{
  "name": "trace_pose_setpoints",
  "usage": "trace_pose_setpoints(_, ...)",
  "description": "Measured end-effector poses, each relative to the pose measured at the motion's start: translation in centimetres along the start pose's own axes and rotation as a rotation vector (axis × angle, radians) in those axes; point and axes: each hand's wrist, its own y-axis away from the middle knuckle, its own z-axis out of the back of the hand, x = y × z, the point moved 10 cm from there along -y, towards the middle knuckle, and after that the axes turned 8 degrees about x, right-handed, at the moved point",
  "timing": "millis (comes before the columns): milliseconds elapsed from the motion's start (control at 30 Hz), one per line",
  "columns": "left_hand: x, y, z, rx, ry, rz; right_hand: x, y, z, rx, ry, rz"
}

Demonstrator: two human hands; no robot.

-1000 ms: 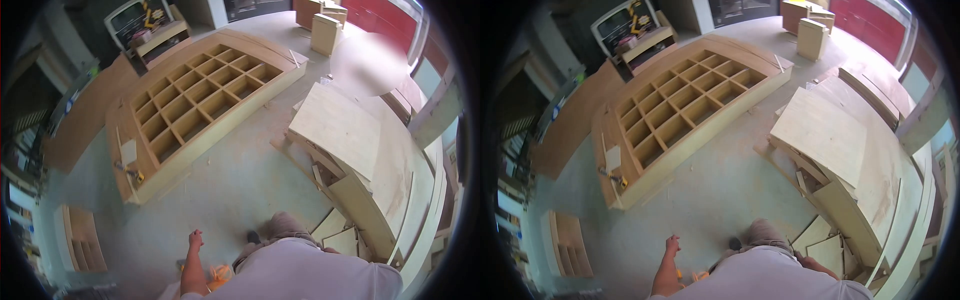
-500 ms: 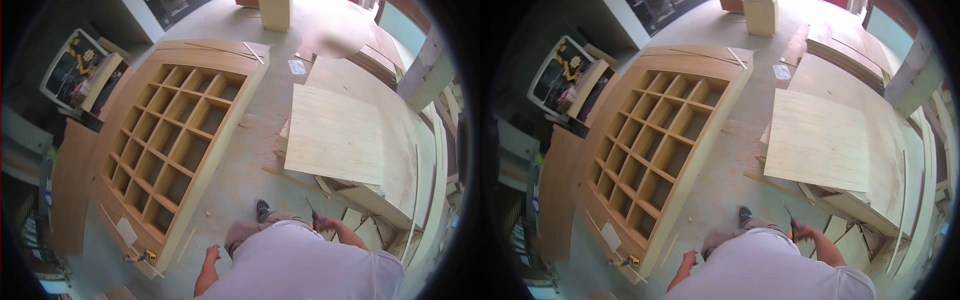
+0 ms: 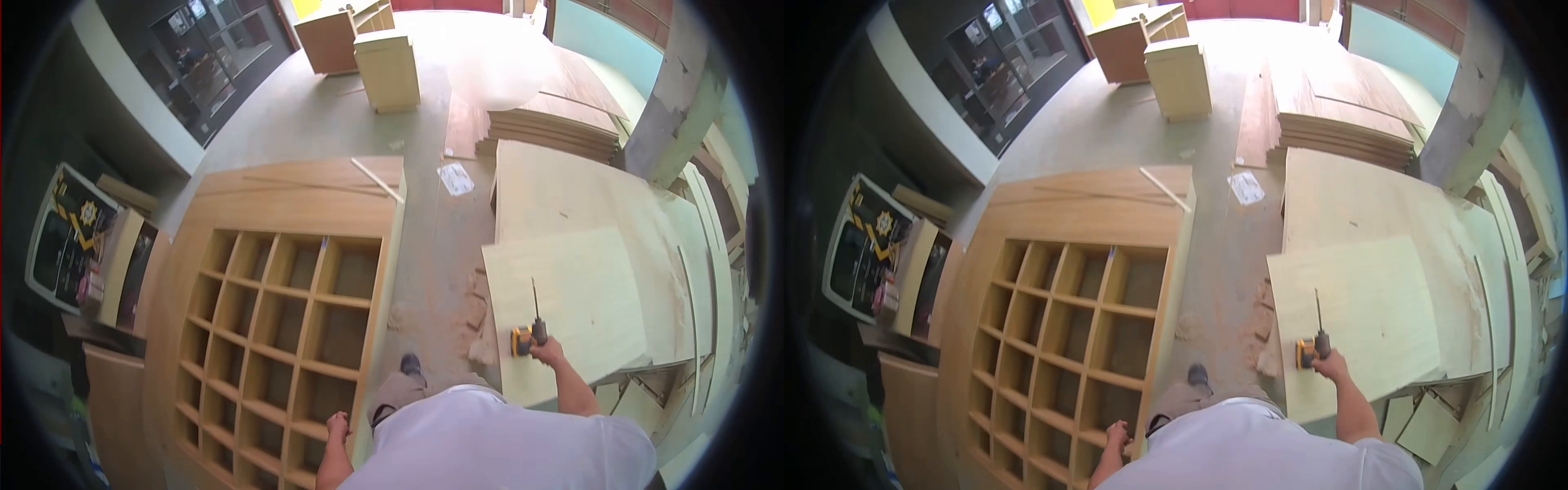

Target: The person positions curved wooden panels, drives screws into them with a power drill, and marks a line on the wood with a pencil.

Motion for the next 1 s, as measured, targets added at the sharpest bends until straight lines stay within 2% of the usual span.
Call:
trace_pose_setpoints(67, -7.2, -2.6, 0.5, 0.017, -0.105, 0.039, 1.5, -4.1, 0.5, 0.057, 0.07, -0.094)
trace_pose_setpoints(100, -12.1, -2.7, 0.3, 0.034, -0.197, 0.041, -0.6, -3.1, -0.3, 0.094, 0.075, -0.193)
trace_pose_setpoints(133, -16.8, -3.6, 0.1, 0.061, -0.309, 0.04, -0.1, -2.2, 0.1, 0.096, 0.087, -0.266)
trace_pose_setpoints(167, -20.3, -6.7, -0.3, 0.105, -0.289, 0.05, 0.2, -1.8, 0.7, 0.047, 0.115, -0.346)
trace_pose_setpoints(267, -35.2, -12.5, -3.9, 0.17, -0.422, -0.317, 4.6, -0.3, 3.6, -0.129, 0.098, -0.513)
trace_pose_setpoints(333, -41.6, -16.5, -7.2, 0.199, -0.456, -0.248, 6.8, -1.3, 5.4, -0.162, 0.1, -0.543)
trace_pose_setpoints(367, -45.3, -18.3, -8.5, 0.189, -0.447, -0.214, 8.7, -3.9, 6.4, -0.173, 0.114, -0.525)
trace_pose_setpoints(433, -52.6, -19.4, -12.6, 0.189, -0.394, -0.191, 9.7, -10.3, 6.7, -0.068, 0.193, -0.525)
trace_pose_setpoints(467, -54.2, -21.1, -14.0, 0.207, -0.439, -0.164, 10.9, -13.3, 7.3, 0.032, 0.264, -0.541)
trace_pose_setpoints(500, -56.7, -22.5, -16.2, 0.23, -0.481, -0.139, 10.1, -17.3, 6.4, 0.144, 0.378, -0.53)
trace_pose_setpoints(533, -60.2, -24.6, -19.3, 0.263, -0.515, -0.141, 8.4, -20.5, 6.0, 0.12, 0.485, -0.495)
trace_pose_setpoints(567, -64.9, -23.5, -21.9, 0.25, -0.522, -0.257, 15.5, -20.6, 9.6, 0.13, 0.434, -0.407)
trace_pose_setpoints(600, -67.8, -23.4, -23.7, 0.214, -0.44, -0.182, 18.3, -23.4, 11.7, 0.183, 0.377, -0.463)
trace_pose_setpoints(633, -71.1, -23.6, -25.2, 0.253, -0.471, -0.218, 19.8, -23.4, 12.6, 0.273, 0.329, -0.544)
trace_pose_setpoints(667, -73.4, -24.3, -27.1, 0.306, -0.495, -0.254, 22.5, -23.1, 14.2, 0.256, 0.299, -0.55)
trace_pose_setpoints(733, -77.6, -26.5, -31.0, 0.295, -0.559, -0.258, 30.3, -29.0, 20.2, 0.114, 0.233, -0.503)
trace_pose_setpoints(833, -85.0, -31.4, -35.6, 0.321, -0.554, -0.245, 39.7, -39.7, 24.8, 0.07, 0.181, -0.368)
trace_pose_setpoints(900, -89.1, -34.7, -38.1, 0.333, -0.529, -0.222, 45.3, -46.8, 26.8, 0.053, 0.158, -0.297)
trace_pose_setpoints(1000, -98.6, -41.0, -39.7, 0.274, -0.444, -0.206, 52.5, -58.4, 28.3, 0.033, 0.214, -0.28)
